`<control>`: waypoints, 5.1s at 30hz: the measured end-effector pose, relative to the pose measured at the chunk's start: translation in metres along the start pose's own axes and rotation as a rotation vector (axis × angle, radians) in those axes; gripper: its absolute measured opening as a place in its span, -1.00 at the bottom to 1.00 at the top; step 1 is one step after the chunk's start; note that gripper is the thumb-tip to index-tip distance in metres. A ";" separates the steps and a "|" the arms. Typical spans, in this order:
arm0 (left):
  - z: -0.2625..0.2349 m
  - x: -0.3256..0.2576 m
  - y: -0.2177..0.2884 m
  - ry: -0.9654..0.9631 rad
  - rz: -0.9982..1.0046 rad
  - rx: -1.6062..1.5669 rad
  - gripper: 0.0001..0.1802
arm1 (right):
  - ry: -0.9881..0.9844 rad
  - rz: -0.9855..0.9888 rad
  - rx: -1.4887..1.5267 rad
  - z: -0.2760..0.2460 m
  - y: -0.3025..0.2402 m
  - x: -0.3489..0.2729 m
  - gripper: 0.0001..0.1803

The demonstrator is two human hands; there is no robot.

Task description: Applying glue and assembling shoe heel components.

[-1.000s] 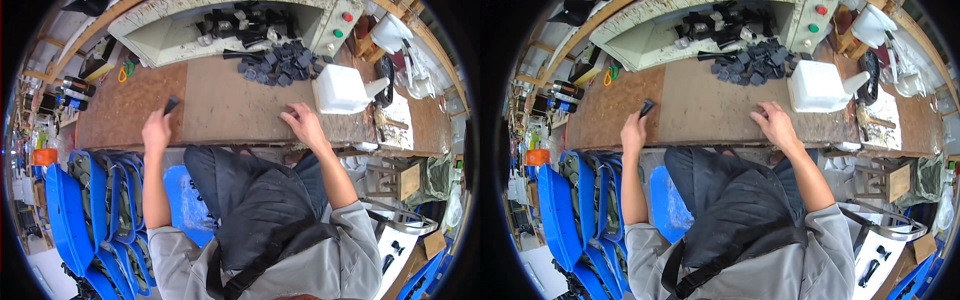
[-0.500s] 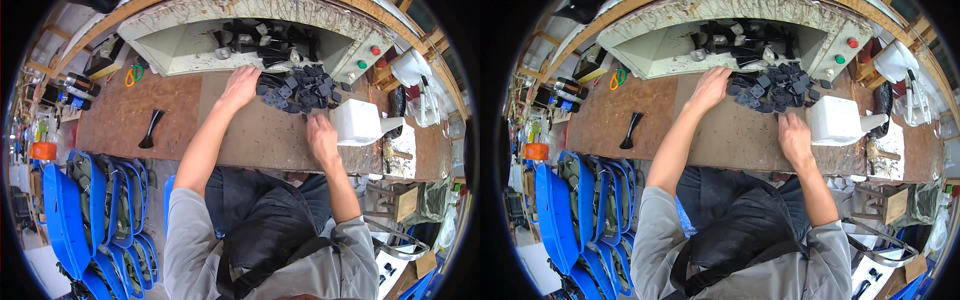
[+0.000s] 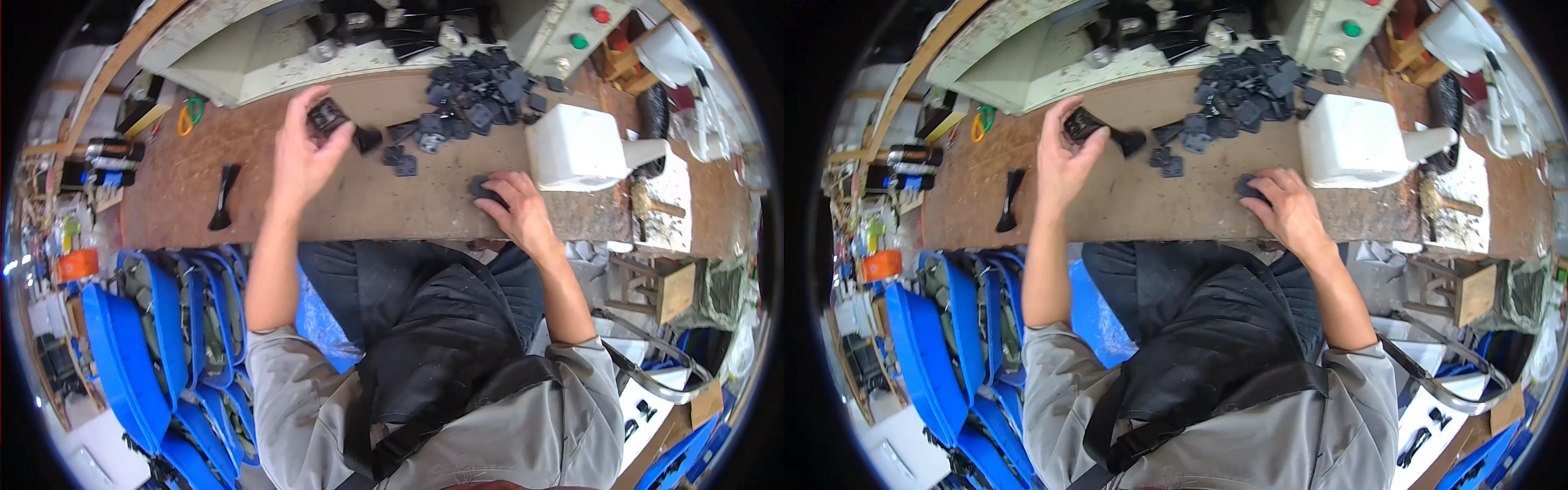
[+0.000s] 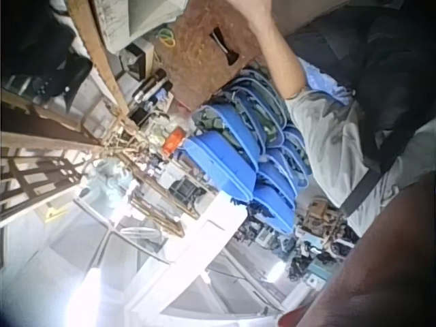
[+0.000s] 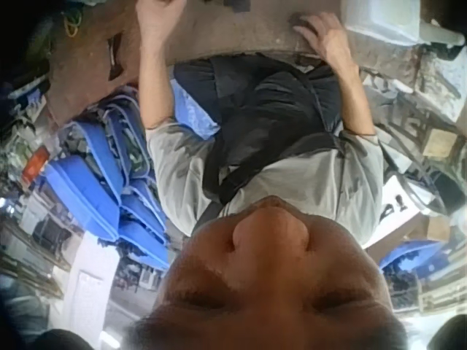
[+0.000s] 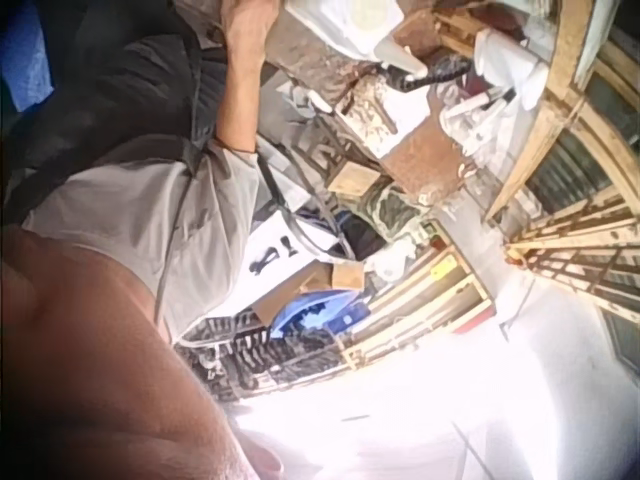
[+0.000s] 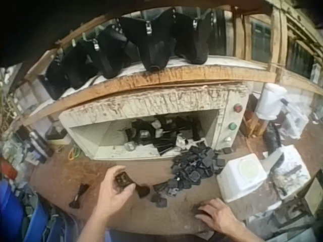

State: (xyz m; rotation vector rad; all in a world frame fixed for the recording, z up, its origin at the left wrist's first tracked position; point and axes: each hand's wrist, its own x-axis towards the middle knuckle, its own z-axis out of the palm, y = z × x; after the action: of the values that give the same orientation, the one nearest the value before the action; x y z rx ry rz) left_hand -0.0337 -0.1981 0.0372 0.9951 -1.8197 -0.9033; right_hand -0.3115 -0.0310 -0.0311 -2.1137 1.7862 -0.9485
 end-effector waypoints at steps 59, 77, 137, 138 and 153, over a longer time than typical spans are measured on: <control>0.056 -0.087 0.147 -0.153 0.650 0.354 -0.49 | 0.302 0.345 0.827 -0.105 -0.019 -0.047 -0.63; 0.058 -0.071 0.156 -0.500 0.188 0.023 -0.67 | 0.386 0.332 0.810 -0.128 -0.013 -0.045 -0.70; 0.143 -0.098 -0.006 -0.431 0.126 -0.222 -0.76 | -0.028 -0.120 0.170 -0.079 -0.020 0.002 -0.61; 0.143 -0.098 -0.006 -0.436 0.128 -0.231 -0.76 | -0.033 -0.133 0.140 -0.078 -0.020 0.002 -0.60; 0.130 -0.097 0.028 -0.385 -0.054 -0.279 -0.80 | 0.042 0.026 0.299 -0.055 -0.022 -0.010 -0.36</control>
State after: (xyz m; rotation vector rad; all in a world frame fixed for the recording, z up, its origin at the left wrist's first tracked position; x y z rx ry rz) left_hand -0.1277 -0.0755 -0.0194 0.7326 -1.9124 -1.4162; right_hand -0.3272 -0.0031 0.0193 -1.8945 1.5708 -1.1778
